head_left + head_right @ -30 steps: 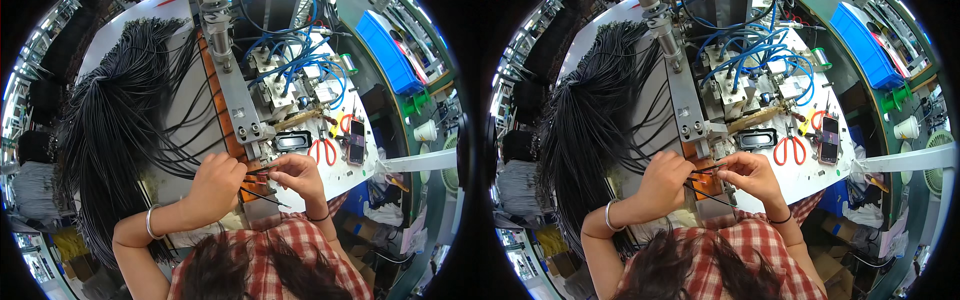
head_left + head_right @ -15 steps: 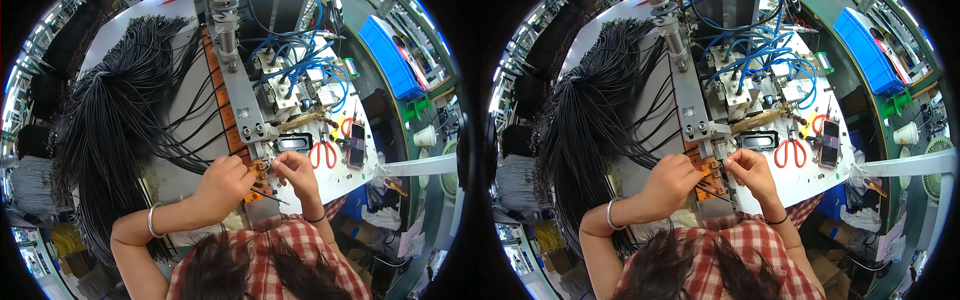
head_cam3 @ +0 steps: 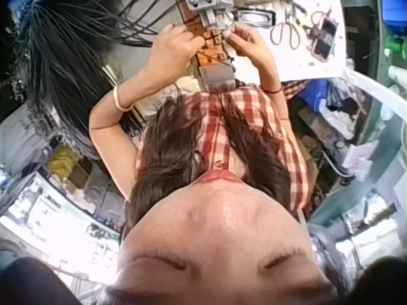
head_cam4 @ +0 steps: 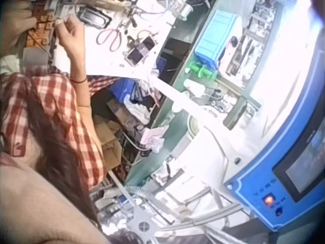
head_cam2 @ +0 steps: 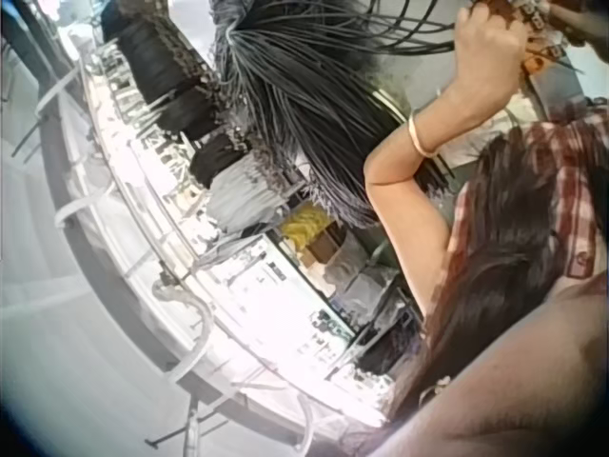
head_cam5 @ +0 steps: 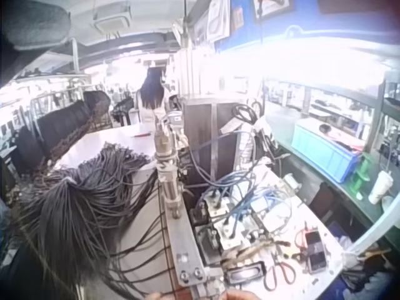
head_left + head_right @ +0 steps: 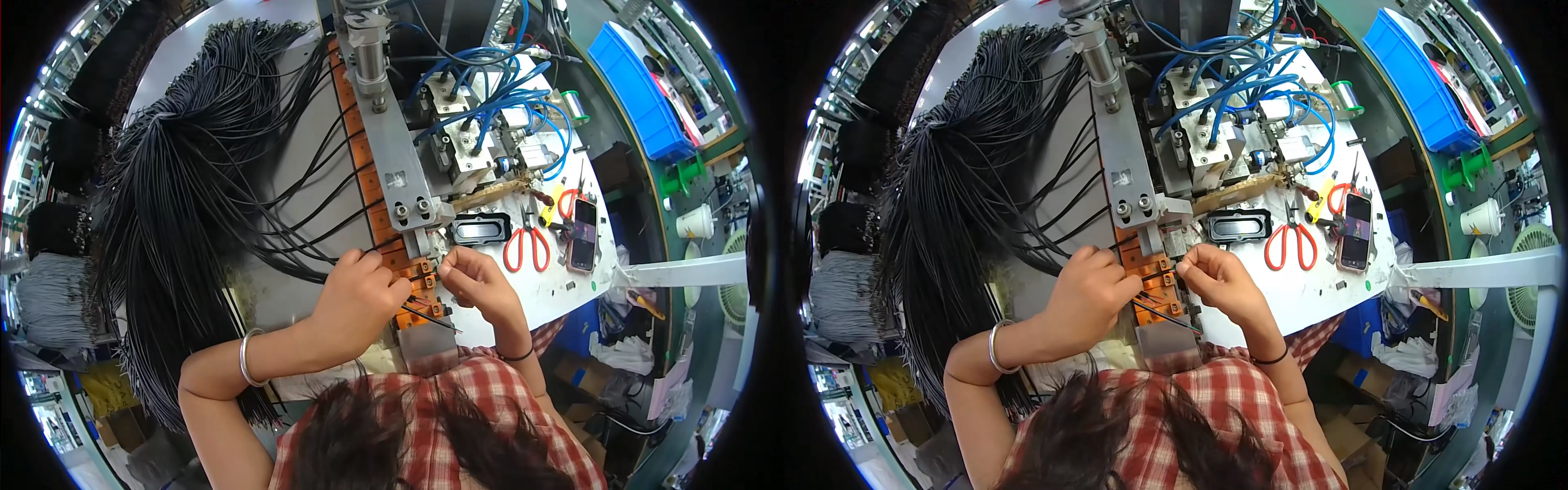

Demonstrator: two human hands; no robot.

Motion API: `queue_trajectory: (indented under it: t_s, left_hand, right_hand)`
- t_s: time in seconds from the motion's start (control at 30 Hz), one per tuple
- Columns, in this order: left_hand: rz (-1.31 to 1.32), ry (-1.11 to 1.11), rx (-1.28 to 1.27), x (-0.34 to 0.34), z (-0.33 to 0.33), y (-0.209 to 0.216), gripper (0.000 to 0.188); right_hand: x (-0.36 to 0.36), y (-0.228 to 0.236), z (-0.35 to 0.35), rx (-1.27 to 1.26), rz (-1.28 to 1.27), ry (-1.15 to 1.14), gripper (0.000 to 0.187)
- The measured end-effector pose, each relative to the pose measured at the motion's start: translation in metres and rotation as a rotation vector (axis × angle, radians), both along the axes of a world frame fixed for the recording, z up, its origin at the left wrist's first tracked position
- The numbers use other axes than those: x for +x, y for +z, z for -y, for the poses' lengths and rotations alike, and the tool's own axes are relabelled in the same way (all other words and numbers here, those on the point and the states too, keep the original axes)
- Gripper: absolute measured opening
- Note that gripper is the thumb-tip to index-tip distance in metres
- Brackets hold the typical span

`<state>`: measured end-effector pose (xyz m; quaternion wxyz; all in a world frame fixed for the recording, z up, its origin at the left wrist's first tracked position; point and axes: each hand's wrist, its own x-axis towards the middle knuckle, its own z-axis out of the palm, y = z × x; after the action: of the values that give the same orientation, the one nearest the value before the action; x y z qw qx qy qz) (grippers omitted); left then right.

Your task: The person sorts through a bundle of cables and inserts the exposed ends of individual wires into the slots of a machine fixture by hand.

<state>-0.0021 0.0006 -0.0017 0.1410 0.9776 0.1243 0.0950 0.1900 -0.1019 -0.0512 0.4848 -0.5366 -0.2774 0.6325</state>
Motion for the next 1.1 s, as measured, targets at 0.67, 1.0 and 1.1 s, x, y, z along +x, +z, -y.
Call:
queue_trajectory:
  t_s: [0.67, 1.0, 1.1]
  left_hand:
    - [0.137, 0.044, -0.068, 0.001, -0.001, 0.009, 0.022]
    - [0.098, 0.017, -0.095, 0.004, -0.005, 0.015, 0.019]
    - [0.129, 0.007, -0.070, 0.004, -0.004, 0.011, 0.020]
  right_hand:
    - [-0.020, 0.007, 0.005, 0.251, 0.211, -0.329, 0.008]
    - [-0.013, 0.010, 0.006, 0.271, -0.062, -0.216, 0.008]
    - [-0.013, 0.010, 0.006, 0.303, 0.055, -0.242, 0.007]
